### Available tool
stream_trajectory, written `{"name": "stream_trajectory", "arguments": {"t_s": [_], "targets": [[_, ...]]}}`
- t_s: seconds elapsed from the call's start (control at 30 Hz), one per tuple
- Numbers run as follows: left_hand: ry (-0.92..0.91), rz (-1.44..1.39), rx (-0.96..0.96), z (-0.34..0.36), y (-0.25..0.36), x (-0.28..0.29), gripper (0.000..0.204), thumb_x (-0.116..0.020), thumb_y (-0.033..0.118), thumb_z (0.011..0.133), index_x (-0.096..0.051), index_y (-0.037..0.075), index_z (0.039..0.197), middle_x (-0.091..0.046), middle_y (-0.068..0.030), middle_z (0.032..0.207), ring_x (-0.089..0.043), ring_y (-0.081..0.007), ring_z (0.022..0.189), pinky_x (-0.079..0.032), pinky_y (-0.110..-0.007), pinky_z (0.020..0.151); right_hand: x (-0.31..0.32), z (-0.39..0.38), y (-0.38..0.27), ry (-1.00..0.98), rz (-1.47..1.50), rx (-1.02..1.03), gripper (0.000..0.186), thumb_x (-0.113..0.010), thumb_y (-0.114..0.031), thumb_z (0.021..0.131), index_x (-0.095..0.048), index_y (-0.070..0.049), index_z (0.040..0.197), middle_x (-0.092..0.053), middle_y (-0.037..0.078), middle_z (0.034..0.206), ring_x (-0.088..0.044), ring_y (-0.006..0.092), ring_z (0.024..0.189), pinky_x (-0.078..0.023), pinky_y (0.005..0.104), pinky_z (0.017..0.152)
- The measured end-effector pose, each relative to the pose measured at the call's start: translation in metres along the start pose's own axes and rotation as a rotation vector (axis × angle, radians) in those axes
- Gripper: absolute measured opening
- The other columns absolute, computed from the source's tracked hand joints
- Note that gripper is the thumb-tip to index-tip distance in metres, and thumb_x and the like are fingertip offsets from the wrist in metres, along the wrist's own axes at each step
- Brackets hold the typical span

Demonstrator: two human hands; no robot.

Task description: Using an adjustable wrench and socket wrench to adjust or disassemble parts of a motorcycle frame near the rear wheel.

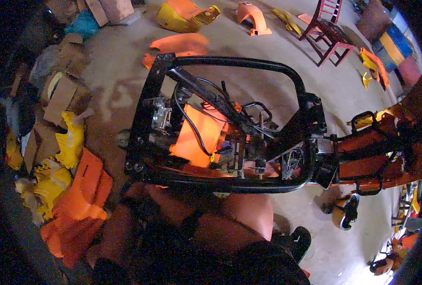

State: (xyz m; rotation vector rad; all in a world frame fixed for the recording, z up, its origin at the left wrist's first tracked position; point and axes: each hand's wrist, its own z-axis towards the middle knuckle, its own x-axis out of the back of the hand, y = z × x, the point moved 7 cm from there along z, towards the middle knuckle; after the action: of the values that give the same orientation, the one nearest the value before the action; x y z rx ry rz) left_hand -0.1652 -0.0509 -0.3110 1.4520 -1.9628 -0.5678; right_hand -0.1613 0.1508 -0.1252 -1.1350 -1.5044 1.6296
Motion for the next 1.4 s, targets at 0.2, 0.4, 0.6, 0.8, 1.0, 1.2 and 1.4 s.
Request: {"name": "stream_trajectory", "arguments": {"t_s": [0.2,0.4,0.6,0.8,1.0,1.2,1.4], "targets": [[0.033,0.088,-0.022,-0.003,-0.001,0.014,0.043,-0.054,0.038,0.088,-0.056,0.003,0.115,-0.059,-0.0124,0.110,-0.056,-0.0251,0.097,-0.043,-0.037,0.085,0.015,0.003,-0.038,0.028,-0.118,-0.313,0.028,-0.055,-0.024,0.089,-0.060,-0.005,0.108,-0.062,0.008,0.106,-0.057,0.0202,0.099,-0.046,0.0363,0.086],[0.059,0.247,-0.095,0.014,0.015,0.004,0.045,-0.055,0.038,0.087,-0.055,0.004,0.116,-0.058,-0.0132,0.112,-0.055,-0.0268,0.098,-0.043,-0.038,0.086,-0.003,-0.003,-0.013,-0.031,0.048,-0.283,0.027,-0.054,-0.025,0.089,-0.060,-0.005,0.107,-0.062,0.008,0.104,-0.057,0.0204,0.097,-0.046,0.0360,0.085],[0.118,0.433,-0.168,0.012,0.010,0.003,0.047,-0.056,0.039,0.086,-0.054,0.004,0.117,-0.057,-0.0141,0.114,-0.055,-0.0284,0.100,-0.042,-0.039,0.088,-0.001,-0.007,-0.004,-0.059,0.099,-0.291,0.027,-0.053,-0.026,0.089,-0.060,-0.006,0.105,-0.062,0.007,0.102,-0.057,0.0207,0.096,-0.046,0.0357,0.084],[0.187,0.651,-0.265,0.006,0.002,0.003,0.049,-0.056,0.040,0.085,-0.053,0.004,0.119,-0.056,-0.0150,0.115,-0.054,-0.0301,0.101,-0.041,-0.040,0.089,-0.013,-0.006,0.005,-0.107,0.142,-0.316,0.027,-0.053,-0.027,0.089,-0.060,-0.006,0.104,-0.062,0.007,0.100,-0.058,0.0210,0.094,-0.046,0.0355,0.083],[0.235,0.821,-0.395,0.016,0.002,-0.018,0.051,-0.057,0.041,0.085,-0.053,0.005,0.120,-0.056,-0.0158,0.117,-0.054,-0.0318,0.103,-0.041,-0.041,0.091,-0.010,-0.002,0.014,-0.130,0.153,-0.347,0.027,-0.052,-0.028,0.089,-0.061,-0.006,0.103,-0.063,0.007,0.098,-0.058,0.0213,0.092,-0.047,0.0352,0.082],[0.321,0.943,-0.455,0.007,-0.015,-0.009,0.053,-0.058,0.042,0.084,-0.052,0.005,0.121,-0.055,-0.0167,0.119,-0.054,-0.0334,0.105,-0.040,-0.042,0.092,-0.028,-0.008,0.028,-0.201,0.194,-0.408,0.027,-0.052,-0.028,0.089,-0.061,-0.006,0.102,-0.063,0.007,0.097,-0.058,0.0216,0.090,-0.047,0.0349,0.081],[0.427,1.018,-0.560,0.016,-0.023,-0.024,0.055,-0.059,0.042,0.083,-0.051,0.005,0.122,-0.054,-0.0175,0.121,-0.053,-0.0351,0.106,-0.039,-0.043,0.094,-0.041,-0.015,0.044,-0.250,0.188,-0.516,0.027,-0.051,-0.029,0.089,-0.061,-0.006,0.101,-0.063,0.007,0.095,-0.059,0.0219,0.088,-0.047,0.0347,0.080]]}}
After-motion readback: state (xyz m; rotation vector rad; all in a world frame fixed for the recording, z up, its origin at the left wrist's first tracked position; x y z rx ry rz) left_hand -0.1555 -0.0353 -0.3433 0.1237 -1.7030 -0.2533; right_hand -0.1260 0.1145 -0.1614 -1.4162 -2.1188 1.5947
